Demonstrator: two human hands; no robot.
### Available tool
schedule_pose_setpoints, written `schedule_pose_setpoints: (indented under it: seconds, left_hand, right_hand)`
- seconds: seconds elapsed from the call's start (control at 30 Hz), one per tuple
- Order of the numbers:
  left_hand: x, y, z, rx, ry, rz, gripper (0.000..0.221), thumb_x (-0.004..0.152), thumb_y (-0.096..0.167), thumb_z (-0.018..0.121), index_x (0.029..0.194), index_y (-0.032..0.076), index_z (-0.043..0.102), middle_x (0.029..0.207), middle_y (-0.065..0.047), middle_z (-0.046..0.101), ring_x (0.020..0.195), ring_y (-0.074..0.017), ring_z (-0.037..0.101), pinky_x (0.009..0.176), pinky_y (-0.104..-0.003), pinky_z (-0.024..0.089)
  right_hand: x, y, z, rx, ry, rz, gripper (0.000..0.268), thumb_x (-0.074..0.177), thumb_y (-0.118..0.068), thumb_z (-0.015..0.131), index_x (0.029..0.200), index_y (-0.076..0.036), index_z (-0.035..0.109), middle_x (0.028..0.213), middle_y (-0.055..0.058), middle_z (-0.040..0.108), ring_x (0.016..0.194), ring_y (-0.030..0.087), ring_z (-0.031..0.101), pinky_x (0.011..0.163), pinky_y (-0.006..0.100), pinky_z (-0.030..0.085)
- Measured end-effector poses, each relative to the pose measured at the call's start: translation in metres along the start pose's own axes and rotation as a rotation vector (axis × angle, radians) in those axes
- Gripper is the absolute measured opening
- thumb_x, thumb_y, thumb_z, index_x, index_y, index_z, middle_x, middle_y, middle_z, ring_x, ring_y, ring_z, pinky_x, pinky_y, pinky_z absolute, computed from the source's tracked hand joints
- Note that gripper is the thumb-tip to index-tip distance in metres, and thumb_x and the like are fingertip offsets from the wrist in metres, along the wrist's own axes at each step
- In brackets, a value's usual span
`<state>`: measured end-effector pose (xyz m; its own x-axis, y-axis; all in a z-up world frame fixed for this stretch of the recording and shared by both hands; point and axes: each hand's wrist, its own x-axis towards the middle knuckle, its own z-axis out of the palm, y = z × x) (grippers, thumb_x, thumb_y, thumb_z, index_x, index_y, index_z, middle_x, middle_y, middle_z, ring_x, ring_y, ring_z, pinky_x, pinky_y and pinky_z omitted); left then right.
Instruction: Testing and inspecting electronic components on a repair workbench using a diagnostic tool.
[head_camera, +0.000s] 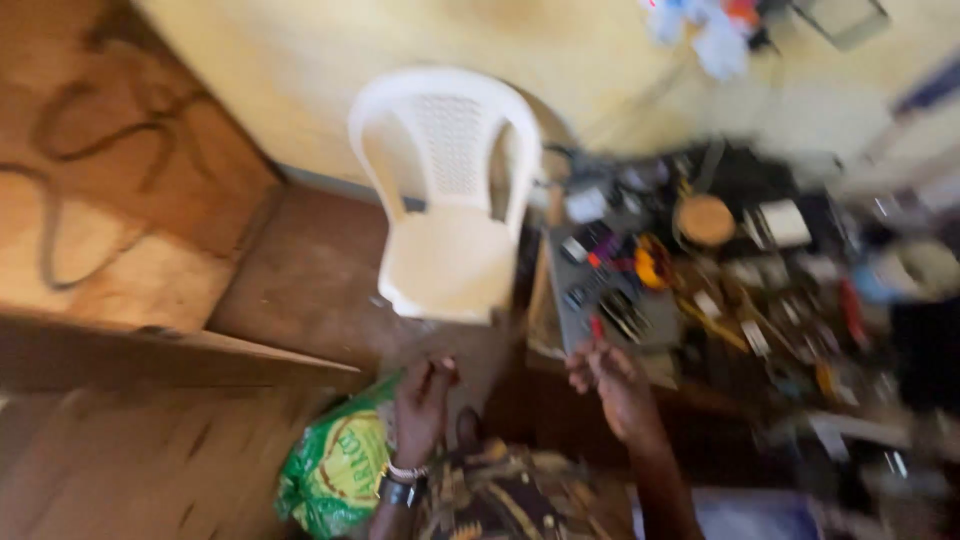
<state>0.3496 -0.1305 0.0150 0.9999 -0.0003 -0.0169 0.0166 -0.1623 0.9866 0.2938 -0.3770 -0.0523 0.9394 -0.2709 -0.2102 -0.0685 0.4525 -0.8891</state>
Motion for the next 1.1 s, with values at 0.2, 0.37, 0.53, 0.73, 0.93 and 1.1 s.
schedule_pose_setpoints:
  seconds: [0.2,0.37,0.53,0.73,0.93,1.1]
  left_hand:
    - [-0.008,0.023,0.037,-0.082,-0.133,-0.103,0.016,0.081,0.014,0.052,0.085,0.003,0.063,0.077,-0.005,0.061,0.065,-0.0138,0.058,0.060,-0.023,0.048]
    - [-0.020,0.014,0.063,-0.043,-0.230,-0.110,0.019,0.082,0.017,0.052,0.088,0.004,0.064,0.076,-0.006,0.064,0.067,-0.0143,0.060,0.062,-0.024,0.050]
    - [-0.021,0.017,0.089,-0.112,-0.338,-0.145,0.026,0.083,0.024,0.052,0.089,0.001,0.064,0.067,-0.006,0.063,0.071,-0.0128,0.058,0.072,-0.025,0.047]
    - [0.024,0.024,0.110,-0.059,-0.498,-0.023,0.015,0.084,0.012,0.049,0.087,0.004,0.062,0.067,-0.005,0.062,0.064,-0.0139,0.059,0.062,-0.025,0.049]
    - [0.075,0.043,0.116,-0.007,-0.500,0.068,0.019,0.085,0.016,0.050,0.094,0.005,0.062,0.078,-0.006,0.064,0.070,-0.0143,0.060,0.065,-0.026,0.051]
    - [0.092,0.032,0.114,0.081,-0.496,0.014,0.028,0.086,0.028,0.047,0.090,0.004,0.060,0.082,-0.008,0.062,0.073,-0.0177,0.059,0.066,-0.029,0.049]
  right_hand:
    - [-0.034,-0.031,-0.078,0.022,0.194,-0.173,0.026,0.079,-0.029,0.060,0.089,-0.006,0.055,0.087,0.017,0.063,0.063,0.022,0.060,0.053,0.029,0.043]
    - [-0.057,-0.033,-0.106,0.001,0.329,-0.111,0.038,0.078,-0.031,0.059,0.099,0.001,0.055,0.087,0.018,0.062,0.064,0.022,0.058,0.053,0.030,0.042]
    - [-0.068,-0.034,-0.103,0.043,0.398,-0.099,0.037,0.076,-0.034,0.060,0.096,-0.002,0.057,0.083,0.014,0.063,0.060,0.020,0.057,0.053,0.030,0.040]
    - [-0.066,-0.053,-0.090,0.047,0.546,-0.084,0.034,0.080,-0.030,0.056,0.098,-0.002,0.056,0.085,0.013,0.062,0.063,0.021,0.055,0.056,0.032,0.040]
    - [-0.036,-0.062,-0.083,0.004,0.644,-0.101,0.029,0.083,-0.026,0.052,0.097,-0.001,0.056,0.086,0.014,0.063,0.064,0.020,0.056,0.055,0.030,0.041]
    - [-0.028,-0.057,-0.075,0.027,0.640,-0.118,0.026,0.083,-0.025,0.053,0.096,-0.003,0.056,0.087,0.013,0.063,0.066,0.019,0.057,0.056,0.028,0.041]
